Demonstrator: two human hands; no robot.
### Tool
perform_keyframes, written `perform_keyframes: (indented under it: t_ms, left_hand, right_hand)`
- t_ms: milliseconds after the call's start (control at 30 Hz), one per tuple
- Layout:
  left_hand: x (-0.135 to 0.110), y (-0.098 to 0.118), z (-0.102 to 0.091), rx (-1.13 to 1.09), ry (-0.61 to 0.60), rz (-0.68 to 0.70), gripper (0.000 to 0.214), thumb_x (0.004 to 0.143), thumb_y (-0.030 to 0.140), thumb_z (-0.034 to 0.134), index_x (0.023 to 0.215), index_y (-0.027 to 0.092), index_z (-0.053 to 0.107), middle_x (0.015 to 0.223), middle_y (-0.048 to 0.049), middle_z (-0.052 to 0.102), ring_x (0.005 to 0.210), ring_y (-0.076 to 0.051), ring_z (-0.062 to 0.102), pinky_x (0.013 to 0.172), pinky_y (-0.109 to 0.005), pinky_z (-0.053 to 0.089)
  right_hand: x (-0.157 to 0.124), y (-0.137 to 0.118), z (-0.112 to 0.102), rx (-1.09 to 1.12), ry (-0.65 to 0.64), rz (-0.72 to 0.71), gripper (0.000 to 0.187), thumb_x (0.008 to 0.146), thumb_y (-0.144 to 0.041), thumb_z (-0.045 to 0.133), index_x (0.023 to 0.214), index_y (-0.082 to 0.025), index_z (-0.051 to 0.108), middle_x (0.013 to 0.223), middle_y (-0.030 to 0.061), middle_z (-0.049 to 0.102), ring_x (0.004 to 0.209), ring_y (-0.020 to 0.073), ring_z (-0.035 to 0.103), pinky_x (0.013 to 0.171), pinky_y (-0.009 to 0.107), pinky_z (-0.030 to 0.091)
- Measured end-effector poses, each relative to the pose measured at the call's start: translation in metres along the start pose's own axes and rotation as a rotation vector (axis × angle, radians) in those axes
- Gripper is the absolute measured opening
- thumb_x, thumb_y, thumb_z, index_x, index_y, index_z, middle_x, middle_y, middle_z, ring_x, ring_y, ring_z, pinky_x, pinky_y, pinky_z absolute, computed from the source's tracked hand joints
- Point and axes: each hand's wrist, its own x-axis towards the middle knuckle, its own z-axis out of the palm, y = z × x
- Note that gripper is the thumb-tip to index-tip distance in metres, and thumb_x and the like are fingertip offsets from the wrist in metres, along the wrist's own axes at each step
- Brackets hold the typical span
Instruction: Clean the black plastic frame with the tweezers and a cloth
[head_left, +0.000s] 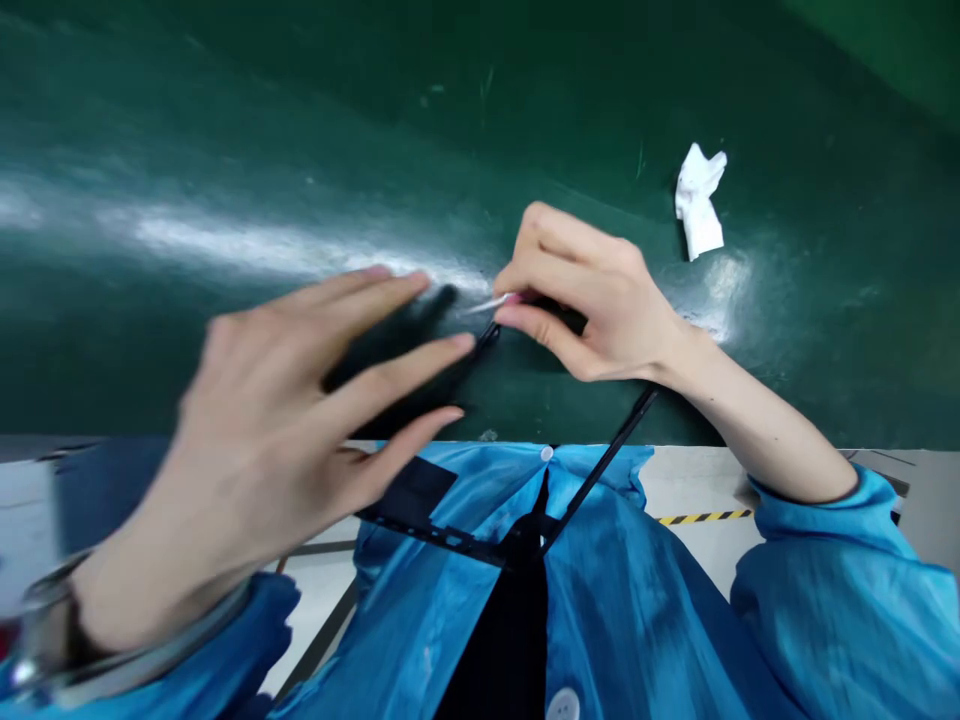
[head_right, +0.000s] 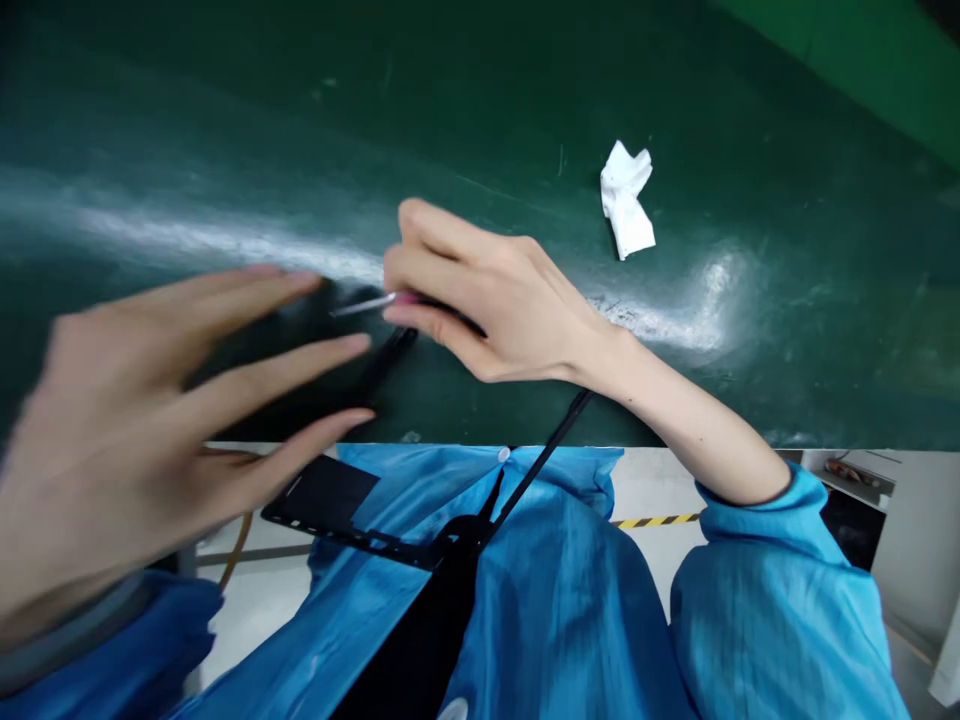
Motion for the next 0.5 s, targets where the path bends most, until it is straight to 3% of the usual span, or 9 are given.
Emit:
perform_keyframes:
  t_ms: [67,133,200,333,500]
  left_hand:
    - [0.010,-0.001,0.011,0.075,-0.022,0.101,0.066,0.096,0.036,0.079,0.156,0.041,0.052,0.174,-0.0067,0.046,0.162,-0.035,0.048,0.124,-0.051,0.048]
    - [0.013,0.002,0.019,0.155,0.022,0.104,0.068,0.095,0.034,0.080,0.156,0.039,0.051,0.173,-0.0068,0.047,0.163,-0.032,0.046,0.124,-0.047,0.046]
    - [0.012,0.008,0.027,0.217,0.110,0.069,0.067,0.092,0.034,0.084,0.153,0.033,0.056,0.168,-0.0085,0.055,0.158,-0.032,0.052,0.122,-0.046,0.048]
    - [0.009,0.020,0.034,0.183,0.263,-0.037,0.056,0.089,0.033,0.085,0.140,0.024,0.062,0.156,-0.0114,0.066,0.150,-0.034,0.062,0.117,-0.049,0.054]
    - [-0.014,0.022,0.017,-0.028,0.236,-0.047,0.064,0.085,0.022,0.083,0.144,0.033,0.063,0.138,-0.0033,0.078,0.136,-0.031,0.072,0.111,-0.051,0.063]
  right_hand:
    - [0.003,-0.005,-0.007,0.156,0.167,0.030,0.023,0.114,-0.031,0.049,0.106,-0.019,0.067,0.102,-0.0004,0.066,0.098,0.0073,0.063,0.088,0.025,0.057]
    - [0.004,-0.014,-0.015,0.218,0.274,0.037,0.019,0.111,-0.028,0.055,0.102,-0.019,0.069,0.097,-0.0003,0.068,0.094,0.0078,0.063,0.087,0.025,0.058]
    - [0.003,-0.025,-0.022,0.209,0.298,0.085,0.015,0.109,-0.027,0.058,0.104,-0.021,0.071,0.095,0.0005,0.069,0.091,0.0089,0.062,0.084,0.026,0.057]
    - [-0.001,-0.034,-0.021,0.146,0.226,0.254,0.019,0.110,-0.022,0.054,0.124,-0.020,0.067,0.106,0.0004,0.071,0.085,0.0073,0.059,0.080,0.027,0.054]
    - [-0.004,-0.026,-0.007,0.100,0.099,0.274,0.019,0.110,-0.018,0.049,0.114,-0.018,0.067,0.111,0.0028,0.067,0.088,0.0081,0.059,0.073,0.025,0.050]
